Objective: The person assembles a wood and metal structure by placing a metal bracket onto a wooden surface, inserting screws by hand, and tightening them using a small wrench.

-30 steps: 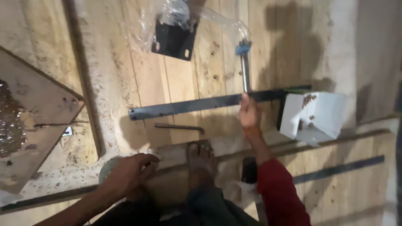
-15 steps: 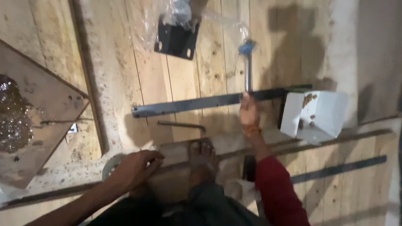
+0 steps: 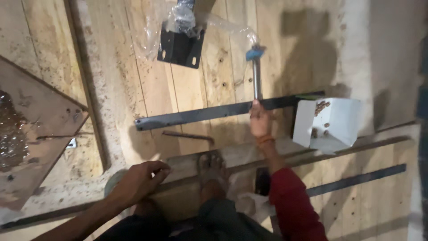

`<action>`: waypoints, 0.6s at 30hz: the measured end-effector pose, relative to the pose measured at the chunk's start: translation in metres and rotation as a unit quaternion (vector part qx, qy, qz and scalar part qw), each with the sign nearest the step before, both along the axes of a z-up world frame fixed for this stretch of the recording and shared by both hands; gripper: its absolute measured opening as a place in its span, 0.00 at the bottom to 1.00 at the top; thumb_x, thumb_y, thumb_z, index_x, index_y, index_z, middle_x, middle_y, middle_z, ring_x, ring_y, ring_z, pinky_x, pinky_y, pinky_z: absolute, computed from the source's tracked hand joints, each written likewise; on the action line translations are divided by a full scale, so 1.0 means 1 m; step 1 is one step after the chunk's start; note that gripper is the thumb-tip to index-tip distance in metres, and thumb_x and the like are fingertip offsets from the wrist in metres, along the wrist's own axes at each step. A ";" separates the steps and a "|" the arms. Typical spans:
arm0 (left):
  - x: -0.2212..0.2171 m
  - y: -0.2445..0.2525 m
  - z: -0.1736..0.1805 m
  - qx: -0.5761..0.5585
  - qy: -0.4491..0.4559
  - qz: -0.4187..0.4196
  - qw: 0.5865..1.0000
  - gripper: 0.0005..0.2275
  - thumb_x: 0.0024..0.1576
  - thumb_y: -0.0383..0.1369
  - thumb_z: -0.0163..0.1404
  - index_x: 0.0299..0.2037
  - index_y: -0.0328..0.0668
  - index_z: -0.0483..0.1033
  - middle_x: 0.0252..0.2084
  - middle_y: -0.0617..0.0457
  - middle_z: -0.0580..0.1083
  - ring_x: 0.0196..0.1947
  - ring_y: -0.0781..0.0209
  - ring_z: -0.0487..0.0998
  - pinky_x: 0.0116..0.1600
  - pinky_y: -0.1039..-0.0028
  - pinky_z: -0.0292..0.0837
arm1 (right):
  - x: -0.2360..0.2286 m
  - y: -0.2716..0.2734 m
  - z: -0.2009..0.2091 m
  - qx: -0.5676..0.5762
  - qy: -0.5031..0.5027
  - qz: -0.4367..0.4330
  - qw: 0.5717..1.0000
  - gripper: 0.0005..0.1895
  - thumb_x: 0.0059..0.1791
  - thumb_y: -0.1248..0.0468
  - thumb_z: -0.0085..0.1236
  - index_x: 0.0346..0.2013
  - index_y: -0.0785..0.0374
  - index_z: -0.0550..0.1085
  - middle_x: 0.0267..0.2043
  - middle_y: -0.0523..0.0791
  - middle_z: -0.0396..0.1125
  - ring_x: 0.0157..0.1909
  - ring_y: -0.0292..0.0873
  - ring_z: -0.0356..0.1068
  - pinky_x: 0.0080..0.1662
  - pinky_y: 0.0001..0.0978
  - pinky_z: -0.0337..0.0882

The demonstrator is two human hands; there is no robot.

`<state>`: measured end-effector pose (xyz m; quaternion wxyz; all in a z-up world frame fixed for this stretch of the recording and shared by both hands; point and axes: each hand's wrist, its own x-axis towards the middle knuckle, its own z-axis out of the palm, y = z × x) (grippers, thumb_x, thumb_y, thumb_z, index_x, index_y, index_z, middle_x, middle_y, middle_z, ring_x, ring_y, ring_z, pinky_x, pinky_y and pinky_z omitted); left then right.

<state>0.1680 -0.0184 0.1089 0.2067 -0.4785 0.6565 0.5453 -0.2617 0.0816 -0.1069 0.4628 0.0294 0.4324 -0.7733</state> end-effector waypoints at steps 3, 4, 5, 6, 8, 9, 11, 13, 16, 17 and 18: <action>0.013 0.002 0.006 -0.010 -0.021 0.019 1.000 0.15 0.57 0.45 0.50 0.49 0.52 0.82 0.42 0.51 0.83 0.40 0.54 0.85 0.48 0.65 0.79 | 0.000 0.015 0.004 0.098 0.157 0.079 0.980 0.13 0.57 0.58 0.48 0.52 0.57 0.74 0.41 0.36 0.70 0.34 0.29 0.61 0.35 0.21 0.62; 0.017 0.007 0.008 -0.004 -0.028 0.022 0.999 0.15 0.57 0.45 0.50 0.49 0.52 0.82 0.42 0.51 0.83 0.40 0.54 0.85 0.48 0.65 0.79 | -0.001 0.027 0.011 0.138 0.231 0.106 0.957 0.12 0.57 0.59 0.48 0.51 0.58 0.75 0.40 0.36 0.69 0.34 0.28 0.61 0.35 0.21 0.62; 0.018 0.004 0.006 0.001 -0.037 0.053 0.998 0.15 0.57 0.43 0.51 0.50 0.51 0.82 0.44 0.51 0.83 0.41 0.55 0.85 0.49 0.65 0.78 | -0.011 0.029 0.021 0.151 0.298 0.111 0.936 0.11 0.57 0.60 0.48 0.49 0.59 0.75 0.38 0.35 0.68 0.34 0.28 0.61 0.36 0.21 0.63; 0.018 0.000 0.004 0.005 -0.045 0.083 0.996 0.15 0.56 0.42 0.52 0.51 0.50 0.82 0.45 0.52 0.83 0.41 0.56 0.84 0.50 0.66 0.77 | -0.022 0.024 0.040 0.167 0.365 0.109 0.909 0.10 0.57 0.61 0.48 0.48 0.60 0.75 0.37 0.35 0.67 0.34 0.27 0.61 0.36 0.21 0.63; 0.022 -0.005 0.003 0.033 -0.051 0.117 0.991 0.16 0.56 0.39 0.52 0.52 0.48 0.81 0.44 0.50 0.83 0.40 0.56 0.85 0.49 0.66 0.79 | -0.037 -0.009 0.079 0.264 0.466 0.088 0.840 0.10 0.59 0.61 0.48 0.41 0.63 0.74 0.32 0.39 0.66 0.32 0.31 0.62 0.35 0.26 0.64; 0.024 -0.002 0.003 0.071 -0.058 0.150 0.984 0.16 0.55 0.35 0.51 0.53 0.47 0.81 0.43 0.48 0.82 0.39 0.55 0.86 0.49 0.66 0.80 | -0.045 -0.022 0.088 0.353 0.508 0.078 0.782 0.14 0.61 0.60 0.48 0.37 0.66 0.72 0.28 0.43 0.66 0.30 0.35 0.63 0.33 0.30 0.64; 0.026 0.001 0.005 0.070 -0.050 0.148 0.985 0.16 0.55 0.36 0.52 0.53 0.46 0.81 0.43 0.48 0.84 0.40 0.59 0.87 0.50 0.68 0.79 | -0.064 -0.046 0.092 0.334 0.598 0.070 0.725 0.13 0.61 0.61 0.49 0.36 0.64 0.73 0.31 0.45 0.69 0.32 0.40 0.68 0.37 0.34 0.66; 0.023 0.001 0.007 0.068 -0.043 0.146 0.986 0.16 0.55 0.37 0.52 0.52 0.45 0.82 0.42 0.48 0.87 0.41 0.62 0.88 0.50 0.71 0.79 | -0.075 -0.070 0.083 0.310 0.682 0.062 0.660 0.13 0.61 0.61 0.51 0.35 0.63 0.75 0.33 0.48 0.72 0.35 0.45 0.72 0.41 0.38 0.69; 0.016 0.005 0.014 0.083 0.001 0.184 0.979 0.16 0.57 0.36 0.49 0.53 0.44 0.79 0.43 0.51 0.86 0.42 0.62 0.88 0.47 0.71 0.81 | -0.069 -0.080 0.077 0.408 0.748 0.005 0.523 0.09 0.56 0.60 0.58 0.40 0.63 0.75 0.36 0.55 0.72 0.37 0.61 0.70 0.38 0.51 0.68; 0.013 0.003 0.016 0.065 -0.025 0.156 0.985 0.15 0.59 0.38 0.50 0.54 0.45 0.79 0.42 0.51 0.86 0.40 0.61 0.88 0.47 0.72 0.81 | -0.065 -0.078 0.081 0.350 0.808 -0.015 0.474 0.07 0.54 0.65 0.56 0.44 0.63 0.73 0.40 0.53 0.70 0.42 0.58 0.70 0.43 0.49 0.70; 0.009 0.001 0.017 0.046 -0.050 0.128 0.989 0.15 0.61 0.40 0.50 0.54 0.47 0.79 0.42 0.52 0.86 0.38 0.60 0.88 0.47 0.72 0.80 | -0.054 -0.076 0.083 0.287 0.860 -0.031 0.420 0.10 0.52 0.70 0.54 0.48 0.64 0.72 0.44 0.51 0.68 0.46 0.55 0.70 0.47 0.47 0.71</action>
